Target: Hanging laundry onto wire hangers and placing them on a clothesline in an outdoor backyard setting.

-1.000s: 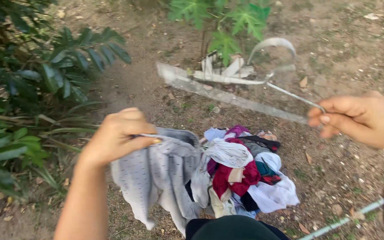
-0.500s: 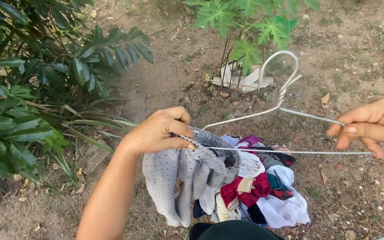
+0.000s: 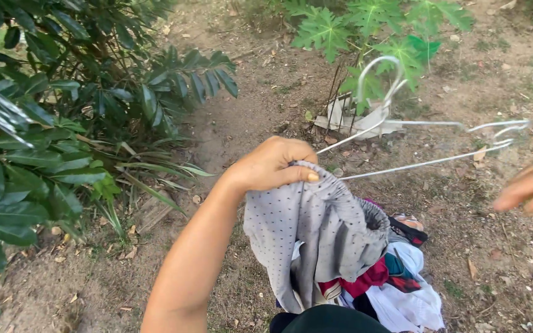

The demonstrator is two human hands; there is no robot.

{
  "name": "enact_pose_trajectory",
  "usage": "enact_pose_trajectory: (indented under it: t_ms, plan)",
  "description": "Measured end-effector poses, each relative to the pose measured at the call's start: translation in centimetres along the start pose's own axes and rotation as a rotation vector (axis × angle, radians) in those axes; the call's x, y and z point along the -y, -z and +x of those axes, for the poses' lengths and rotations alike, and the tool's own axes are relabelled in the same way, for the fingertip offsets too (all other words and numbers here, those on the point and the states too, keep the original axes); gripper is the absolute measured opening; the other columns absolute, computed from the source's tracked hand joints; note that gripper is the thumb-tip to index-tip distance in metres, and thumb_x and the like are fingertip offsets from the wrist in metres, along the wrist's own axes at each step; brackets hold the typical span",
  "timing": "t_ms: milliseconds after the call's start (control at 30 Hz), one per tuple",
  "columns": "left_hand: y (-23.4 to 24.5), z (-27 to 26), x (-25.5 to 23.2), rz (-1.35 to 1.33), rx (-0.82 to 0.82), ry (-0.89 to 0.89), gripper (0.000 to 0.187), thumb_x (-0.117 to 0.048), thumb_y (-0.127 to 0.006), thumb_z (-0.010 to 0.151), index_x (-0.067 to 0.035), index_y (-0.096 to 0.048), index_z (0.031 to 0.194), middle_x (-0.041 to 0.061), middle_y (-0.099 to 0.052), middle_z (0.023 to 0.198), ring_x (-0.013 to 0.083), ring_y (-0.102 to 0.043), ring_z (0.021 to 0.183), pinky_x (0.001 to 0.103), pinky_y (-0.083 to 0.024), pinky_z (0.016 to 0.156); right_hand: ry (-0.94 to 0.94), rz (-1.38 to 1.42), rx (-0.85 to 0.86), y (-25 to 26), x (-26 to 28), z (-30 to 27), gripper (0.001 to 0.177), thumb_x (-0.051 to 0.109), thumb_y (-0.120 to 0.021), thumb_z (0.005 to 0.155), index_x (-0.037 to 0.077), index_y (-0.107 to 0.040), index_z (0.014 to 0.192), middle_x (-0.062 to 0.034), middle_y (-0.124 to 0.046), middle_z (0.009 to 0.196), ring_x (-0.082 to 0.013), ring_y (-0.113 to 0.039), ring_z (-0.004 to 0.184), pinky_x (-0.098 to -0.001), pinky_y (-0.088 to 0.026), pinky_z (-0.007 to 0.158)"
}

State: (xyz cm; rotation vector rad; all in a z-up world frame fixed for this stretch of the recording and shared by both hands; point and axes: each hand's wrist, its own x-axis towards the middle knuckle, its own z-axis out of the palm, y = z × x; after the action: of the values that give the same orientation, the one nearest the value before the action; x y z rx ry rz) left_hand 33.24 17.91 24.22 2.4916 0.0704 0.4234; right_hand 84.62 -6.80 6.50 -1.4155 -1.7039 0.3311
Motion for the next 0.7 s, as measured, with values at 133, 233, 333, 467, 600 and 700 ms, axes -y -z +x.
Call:
enact_pose_trajectory:
  t_ms: [133,233,333,467,600,700]
  plan:
    - [0.1,1.9,-1.6,-0.018,0.016,-0.079,0.027,-0.033,-0.074,0.094,-0.007,-0.071,0.102,0.008,-0.071,0.092,0.0223,-0.072,0.087,0.036,-0.055,0.077,-0.035,-0.187,0.547,-6.8,17.0,5.4,0.053,0.043,-0.075,0.087,0.018,-0.072,0.133,0.0005,-0.080,0.114,-0.0132,-0.077,0.100,-0.0340,-0.060,0.087]
    - [0.2,3.0,-4.3,-0.060,-0.016,-0.101,0.028,-0.034,-0.074,0.094,-0.009,-0.071,0.105,0.006,-0.074,0.095,0.0216,-0.074,0.090,0.035,-0.057,0.078,-0.241,-0.363,0.606,-10.0,21.6,7.7,0.071,0.047,-0.077,0.077,0.020,-0.063,0.141,-0.0054,-0.075,0.124,-0.0225,-0.074,0.109,-0.0382,-0.060,0.093]
    - [0.2,3.5,-5.6,-0.078,-0.028,-0.135,0.029,-0.034,-0.074,0.094,-0.008,-0.071,0.106,0.007,-0.074,0.097,0.0228,-0.074,0.091,0.035,-0.057,0.080,-0.211,-0.034,0.683,-13.4,19.0,7.1,0.069,0.050,-0.079,0.075,0.016,-0.064,0.133,-0.0065,-0.078,0.126,-0.0245,-0.072,0.106,-0.0394,-0.061,0.092]
    - [1.9,0.9,-6.3,0.026,-0.051,-0.162,0.027,-0.032,-0.073,0.096,-0.007,-0.070,0.104,0.009,-0.073,0.097,0.0243,-0.073,0.092,0.036,-0.056,0.079,0.602,-0.151,0.485,-15.2,16.7,6.1,0.054,0.046,-0.077,0.089,0.009,-0.070,0.128,-0.0253,-0.069,0.134,-0.0495,-0.058,0.119,-0.0508,-0.043,0.105]
    - [3.5,-5.0,-7.4,0.071,-0.032,0.015,0.026,-0.030,-0.072,0.095,-0.005,-0.070,0.100,0.010,-0.072,0.091,0.0233,-0.072,0.084,0.036,-0.055,0.074,-0.058,-0.490,0.738,-14.1,17.4,6.9,0.058,0.054,-0.073,0.084,0.009,-0.067,0.120,-0.0156,-0.075,0.106,-0.0347,-0.069,0.108,-0.0509,-0.034,0.110]
    - [4.2,-10.8,-8.5,0.098,-0.037,0.226,0.025,-0.030,-0.072,0.093,-0.004,-0.071,0.092,0.009,-0.071,0.081,0.0211,-0.071,0.073,0.036,-0.054,0.066,0.200,-0.406,0.491,-13.0,17.7,8.3,0.046,0.046,-0.075,0.078,0.009,-0.070,0.106,-0.0132,-0.073,0.106,-0.0368,-0.067,0.104,-0.0467,-0.052,0.092]
